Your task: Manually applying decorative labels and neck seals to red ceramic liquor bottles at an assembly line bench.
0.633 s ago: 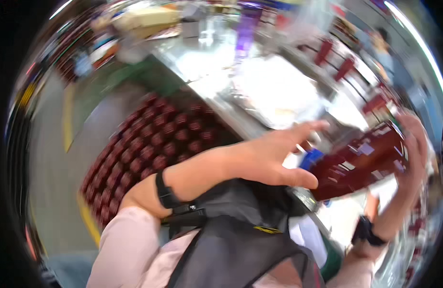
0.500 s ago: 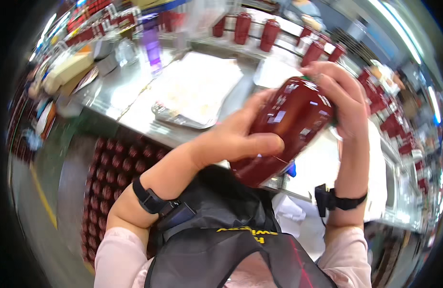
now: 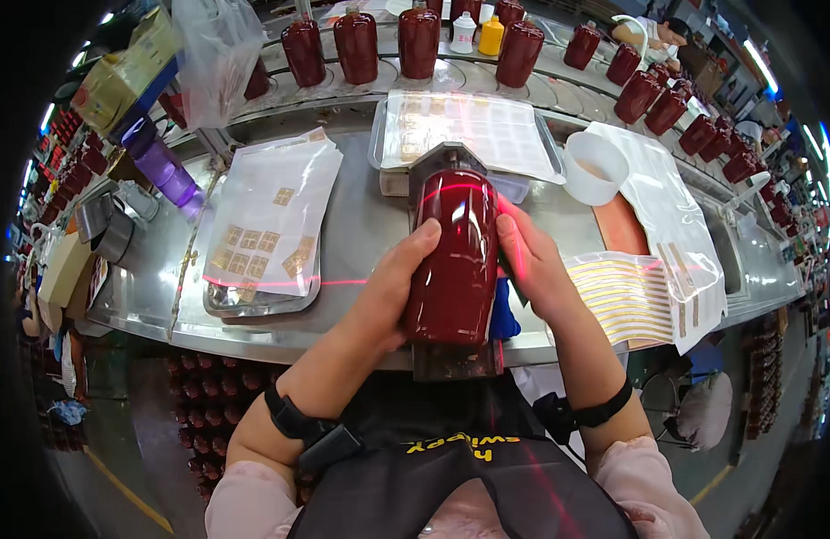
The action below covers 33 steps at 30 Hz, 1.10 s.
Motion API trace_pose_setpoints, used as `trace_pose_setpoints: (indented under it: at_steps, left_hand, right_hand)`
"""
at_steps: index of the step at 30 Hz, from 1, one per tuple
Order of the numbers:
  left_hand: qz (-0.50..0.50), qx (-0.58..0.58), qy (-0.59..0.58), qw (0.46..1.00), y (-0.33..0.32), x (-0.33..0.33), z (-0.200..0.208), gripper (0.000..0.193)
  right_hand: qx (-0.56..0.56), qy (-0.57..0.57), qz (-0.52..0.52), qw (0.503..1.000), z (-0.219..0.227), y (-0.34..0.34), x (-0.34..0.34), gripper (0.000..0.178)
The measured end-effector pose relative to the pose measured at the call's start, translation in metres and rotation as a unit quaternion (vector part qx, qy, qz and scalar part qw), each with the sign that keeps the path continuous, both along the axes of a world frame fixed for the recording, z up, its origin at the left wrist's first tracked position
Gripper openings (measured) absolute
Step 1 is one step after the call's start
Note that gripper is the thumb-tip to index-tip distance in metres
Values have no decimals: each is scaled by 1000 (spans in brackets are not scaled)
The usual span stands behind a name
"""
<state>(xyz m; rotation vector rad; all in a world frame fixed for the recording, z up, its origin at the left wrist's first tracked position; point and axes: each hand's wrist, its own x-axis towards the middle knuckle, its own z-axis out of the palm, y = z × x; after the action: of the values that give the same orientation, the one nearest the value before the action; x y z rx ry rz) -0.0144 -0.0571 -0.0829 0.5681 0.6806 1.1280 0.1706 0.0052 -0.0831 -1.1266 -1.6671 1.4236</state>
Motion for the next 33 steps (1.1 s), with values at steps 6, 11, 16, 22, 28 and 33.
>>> trace_pose_setpoints:
  at_steps: [6,11,16,22,28,33]
  left_hand:
    - [1,51,27,998,18,2,-5,53]
    - [72,181,355,914,4,-2,-18,94]
    - [84,391,641,655,-29,-1,-30,115]
    - [59,355,594,720,-27,-13,-51,118]
    - [127,387,720,562,-24,-7,-32,113]
    - [66,389,632,667,-22,-20,-55,111]
  right_hand:
    - [34,82,-2,996,-21,31,-8,47]
    - [57,74,29,995,-23,26,8,45]
    - [130,-27,37,990,-23,-1,23,47]
    - [215,-45,52,974,-7,-13,30,48]
    - [294,-88,22,951,9,28,39,41]
    - [436,-354,74,825,-1,151,16,39]
